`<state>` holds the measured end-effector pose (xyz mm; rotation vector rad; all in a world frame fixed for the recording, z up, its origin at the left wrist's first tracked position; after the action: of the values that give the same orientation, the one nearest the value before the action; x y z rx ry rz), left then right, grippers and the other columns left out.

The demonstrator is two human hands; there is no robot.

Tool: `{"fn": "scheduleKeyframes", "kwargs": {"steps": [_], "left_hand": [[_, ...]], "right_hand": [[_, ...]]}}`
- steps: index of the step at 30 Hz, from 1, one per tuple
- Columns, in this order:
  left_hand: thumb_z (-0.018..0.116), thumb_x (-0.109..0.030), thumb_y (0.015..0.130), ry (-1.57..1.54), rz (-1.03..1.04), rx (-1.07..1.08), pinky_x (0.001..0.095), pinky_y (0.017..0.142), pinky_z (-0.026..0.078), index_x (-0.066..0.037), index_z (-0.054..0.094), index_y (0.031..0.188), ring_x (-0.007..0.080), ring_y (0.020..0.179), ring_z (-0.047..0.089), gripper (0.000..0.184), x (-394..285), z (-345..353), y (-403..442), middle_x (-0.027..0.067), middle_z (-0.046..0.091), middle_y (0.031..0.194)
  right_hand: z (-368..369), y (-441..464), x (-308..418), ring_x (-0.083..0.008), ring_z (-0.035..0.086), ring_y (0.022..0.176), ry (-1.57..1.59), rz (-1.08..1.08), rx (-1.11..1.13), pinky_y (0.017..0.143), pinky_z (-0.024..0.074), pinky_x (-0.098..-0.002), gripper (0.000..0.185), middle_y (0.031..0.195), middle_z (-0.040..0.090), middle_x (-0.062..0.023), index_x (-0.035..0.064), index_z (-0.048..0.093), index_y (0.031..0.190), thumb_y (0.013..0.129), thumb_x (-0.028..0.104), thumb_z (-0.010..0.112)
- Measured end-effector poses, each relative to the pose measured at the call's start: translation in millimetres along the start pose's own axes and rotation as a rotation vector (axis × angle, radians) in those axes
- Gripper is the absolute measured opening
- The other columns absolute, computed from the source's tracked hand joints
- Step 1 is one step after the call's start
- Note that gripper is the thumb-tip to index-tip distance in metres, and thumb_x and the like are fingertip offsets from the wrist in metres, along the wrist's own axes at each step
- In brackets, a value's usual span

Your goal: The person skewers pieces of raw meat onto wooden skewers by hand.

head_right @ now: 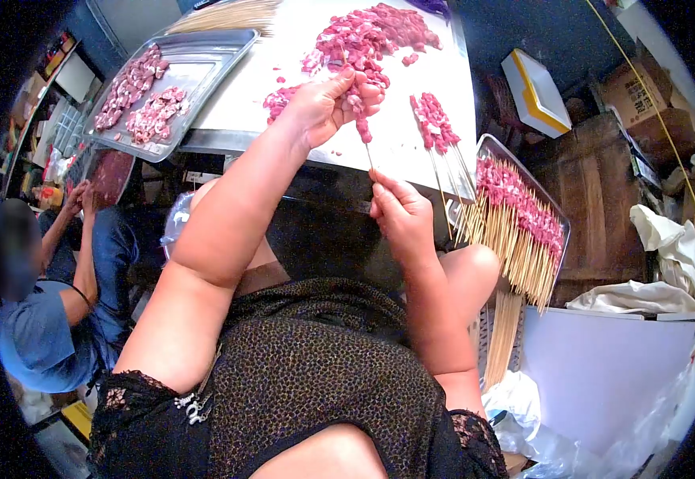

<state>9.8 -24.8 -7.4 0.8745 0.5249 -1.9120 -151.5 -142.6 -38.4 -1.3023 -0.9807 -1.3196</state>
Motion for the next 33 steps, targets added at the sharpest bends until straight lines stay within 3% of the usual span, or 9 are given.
{"fn": "scheduleKeyframes", "kwargs": {"steps": [3, 5, 6, 10, 13, 20, 24, 28, 33], "left_hand": [[0.039, -0.027, 0.097, -0.068, -0.029, -0.063, 0.0302, 0.062, 0.048, 0.0, 0.054, 0.095, 0.019, 0.071, 0.059, 0.031, 8, 5, -1, 0.008, 0.058, 0.076], [0.035, -0.03, 0.098, -0.318, -0.077, 0.095, 0.0247, 0.05, 0.036, -0.004, 0.049, 0.09, 0.0115, 0.051, 0.041, 0.031, 19, 4, 3, 0.0001, 0.044, 0.064], [0.039, -0.035, 0.096, -0.225, -0.074, -0.108, 0.0217, 0.045, 0.024, -0.007, 0.045, 0.091, 0.0072, 0.047, 0.021, 0.029, 10, 24, -10, -0.0035, 0.029, 0.06], [0.039, -0.044, 0.093, -0.257, 0.003, 0.086, 0.0221, 0.048, 0.027, -0.007, 0.045, 0.097, 0.0079, 0.051, 0.026, 0.037, 10, 31, -3, -0.0033, 0.031, 0.062], [0.041, -0.056, 0.087, -0.016, 0.011, 0.103, 0.0439, 0.094, 0.043, -0.001, 0.023, 0.136, 0.0308, 0.114, 0.049, 0.076, 9, 29, -2, 0.0229, 0.046, 0.124], [0.045, -0.03, 0.095, 0.343, -0.016, -0.026, 0.036, 0.087, 0.048, 0.001, 0.033, 0.131, 0.0262, 0.105, 0.055, 0.049, 18, 26, 10, 0.0192, 0.053, 0.116], [0.047, -0.018, 0.093, 0.372, -0.057, 0.014, 0.0367, 0.089, 0.046, -0.001, 0.04, 0.129, 0.0262, 0.104, 0.055, 0.041, 28, 18, 14, 0.017, 0.054, 0.116], [0.048, -0.018, 0.092, 0.464, -0.092, -0.012, 0.0339, 0.085, 0.048, 0.0, 0.047, 0.123, 0.0234, 0.099, 0.058, 0.036, 33, 26, 12, 0.0145, 0.058, 0.11], [0.049, -0.017, 0.093, 0.814, 0.046, 0.024, 0.0264, 0.077, 0.047, 0.0, 0.05, 0.12, 0.0148, 0.088, 0.059, 0.032, 52, 21, 15, 0.0096, 0.061, 0.103]], "right_hand": [[1, 3, -6, -0.0016, 0.044, 0.055, 0.008, 0.001, 0.035, 0.049, 0.0338, -0.0153, 0.027, 0.066, 0.054, 0.0031, 0.0005, 0.059, 0.114, 0.089, 0.009, 0.053], [6, 5, -7, -0.0024, 0.044, 0.056, -0.072, -0.064, 0.038, 0.051, 0.035, -0.0164, 0.026, 0.066, 0.053, 0.0036, 0.0009, 0.059, 0.114, 0.089, 0.008, 0.054], [8, 6, -10, -0.003, 0.045, 0.056, -0.103, -0.134, 0.031, 0.052, 0.0374, -0.0177, 0.025, 0.065, 0.054, 0.0033, 0.0016, 0.061, 0.111, 0.089, 0.009, 0.054], [-9, -1, 24, -0.009, 0.053, 0.058, -0.462, -0.385, -0.137, 0.057, 0.0439, -0.023, 0.024, 0.064, 0.057, -0.0057, 0.0023, 0.062, 0.109, 0.086, 0.007, 0.056], [-46, -12, 63, -0.018, 0.06, 0.066, -0.695, -0.603, -0.386, 0.061, 0.0479, -0.0297, 0.023, 0.078, 0.063, -0.0125, 0.0034, 0.063, 0.107, 0.085, 0.006, 0.055], [-98, -6, 43, -0.0301, 0.056, 0.089, -1.479, -0.72, -0.5, 0.08, 0.0442, -0.0353, 0.02, 0.099, 0.061, -0.0136, 0.0028, 0.065, 0.098, 0.083, 0.014, 0.06], [-93, -10, 32, -0.0312, 0.054, 0.096, -1.616, -0.544, -0.534, 0.082, 0.0441, -0.0381, 0.041, 0.102, 0.058, -0.0175, 0.0039, 0.054, 0.116, 0.081, 0.023, 0.062], [-129, -1, 3, -0.029, 0.059, 0.07, -1.408, -0.324, -0.508, 0.059, 0.0477, -0.0383, 0.027, 0.075, 0.056, -0.0126, 0.0022, 0.056, 0.105, 0.085, 0.02, 0.053], [-171, -2, -5, -0.025, 0.058, 0.058, -1.426, -0.582, -0.658, 0.051, 0.0478, -0.036, 0.008, 0.066, 0.055, -0.0074, 0.0072, 0.054, 0.084, 0.082, 0.009, 0.047]]}}
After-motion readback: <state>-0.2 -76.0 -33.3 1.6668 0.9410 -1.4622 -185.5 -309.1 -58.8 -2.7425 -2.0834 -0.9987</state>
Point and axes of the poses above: each hand's wrist, its own y-axis towards the middle knuckle, its own z-axis out of the palm, x = y × z, the point moved 3 cm from there along y, towards the middle knuckle
